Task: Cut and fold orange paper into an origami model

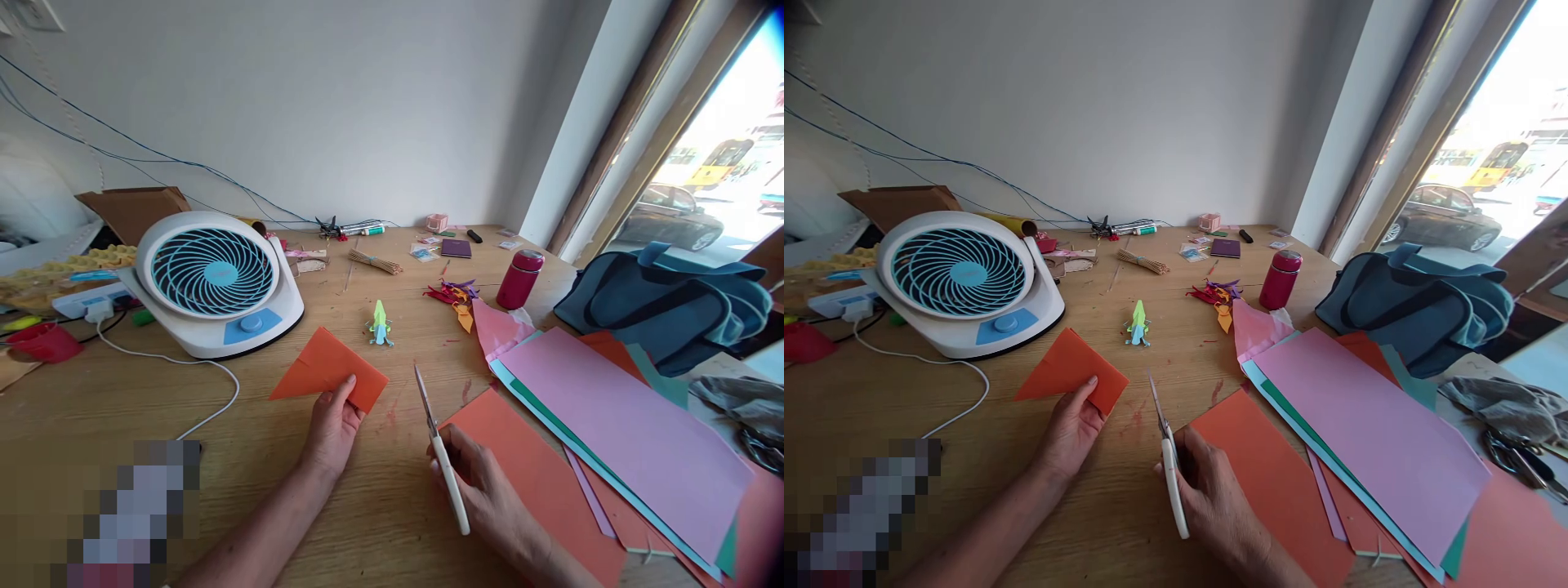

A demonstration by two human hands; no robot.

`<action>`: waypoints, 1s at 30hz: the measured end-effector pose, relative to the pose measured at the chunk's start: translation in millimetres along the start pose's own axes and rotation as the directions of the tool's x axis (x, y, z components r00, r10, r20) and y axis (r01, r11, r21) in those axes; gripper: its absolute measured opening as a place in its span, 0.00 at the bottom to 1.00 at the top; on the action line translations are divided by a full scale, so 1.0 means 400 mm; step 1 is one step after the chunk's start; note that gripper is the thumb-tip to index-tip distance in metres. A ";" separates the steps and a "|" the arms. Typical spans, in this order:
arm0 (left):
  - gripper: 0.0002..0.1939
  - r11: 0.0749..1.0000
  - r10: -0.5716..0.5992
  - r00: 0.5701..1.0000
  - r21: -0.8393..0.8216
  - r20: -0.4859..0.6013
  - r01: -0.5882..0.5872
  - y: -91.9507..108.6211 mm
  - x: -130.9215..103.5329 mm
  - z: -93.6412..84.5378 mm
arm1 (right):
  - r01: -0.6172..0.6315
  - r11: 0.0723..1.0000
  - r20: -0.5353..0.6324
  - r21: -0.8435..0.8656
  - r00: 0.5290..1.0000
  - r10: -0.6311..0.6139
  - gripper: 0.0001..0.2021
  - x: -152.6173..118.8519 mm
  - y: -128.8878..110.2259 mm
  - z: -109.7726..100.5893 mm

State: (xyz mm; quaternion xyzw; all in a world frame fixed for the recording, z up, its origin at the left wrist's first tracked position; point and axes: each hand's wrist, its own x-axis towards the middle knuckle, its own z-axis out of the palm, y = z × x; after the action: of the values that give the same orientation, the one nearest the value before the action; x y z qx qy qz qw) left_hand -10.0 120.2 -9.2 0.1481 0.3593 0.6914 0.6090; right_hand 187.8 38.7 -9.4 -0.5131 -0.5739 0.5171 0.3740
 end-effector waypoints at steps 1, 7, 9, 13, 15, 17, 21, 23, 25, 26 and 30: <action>0.08 1.000 -0.011 1.000 -0.014 -0.004 0.011 -0.001 -0.001 0.001 | -0.007 0.999 0.034 0.053 0.999 0.006 0.16 -0.001 -0.001 -0.002; 0.07 0.994 -0.081 0.997 -0.073 -0.011 0.080 -0.001 -0.005 -0.001 | -0.073 0.949 0.404 0.307 0.913 -0.060 0.25 -0.006 0.002 -0.007; 0.07 0.991 -0.104 0.995 -0.091 -0.008 0.103 -0.001 -0.006 -0.003 | -0.099 0.933 0.443 0.347 0.894 -0.071 0.27 -0.007 0.008 -0.002; 0.06 0.985 -0.142 0.990 -0.094 0.018 0.143 -0.003 -0.008 -0.005 | -0.143 0.918 0.467 0.369 0.883 -0.051 0.28 -0.007 0.020 0.003; 0.05 0.984 -0.150 0.988 -0.090 0.031 0.152 -0.006 -0.009 -0.006 | -0.146 0.920 0.475 0.365 0.879 -0.049 0.28 -0.007 0.023 0.002; 0.05 0.984 -0.152 0.987 -0.088 0.043 0.156 -0.009 -0.009 -0.008 | -0.150 0.922 0.484 0.356 0.874 -0.045 0.27 -0.007 0.023 0.000; 0.04 0.983 -0.165 0.983 -0.073 0.075 0.170 -0.017 -0.010 -0.013 | -0.158 0.926 0.494 0.343 0.869 -0.035 0.28 -0.010 0.023 -0.001; 0.03 0.982 -0.171 0.980 -0.062 0.098 0.178 -0.020 -0.011 -0.016 | -0.146 0.928 0.495 0.342 0.868 -0.046 0.28 -0.011 0.023 0.000; 0.03 0.982 -0.173 0.977 -0.055 0.125 0.181 -0.022 -0.013 -0.017 | -0.125 0.929 0.490 0.348 0.869 -0.067 0.27 -0.012 0.022 -0.001; 0.03 0.982 -0.172 0.975 -0.053 0.138 0.181 -0.023 -0.014 -0.017 | -0.112 0.929 0.488 0.353 0.869 -0.081 0.27 -0.011 0.021 -0.002; 0.03 0.982 -0.174 0.971 -0.045 0.166 0.184 -0.025 -0.017 -0.015 | -0.064 0.921 0.476 0.384 0.869 -0.138 0.26 -0.008 0.016 -0.005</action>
State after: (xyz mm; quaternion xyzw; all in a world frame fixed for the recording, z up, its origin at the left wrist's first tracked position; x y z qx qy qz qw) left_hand -4.9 111.9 -18.6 0.1525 0.2997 0.6299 0.7001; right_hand 191.6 35.8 -14.9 -0.2684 -0.5463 0.7265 0.3188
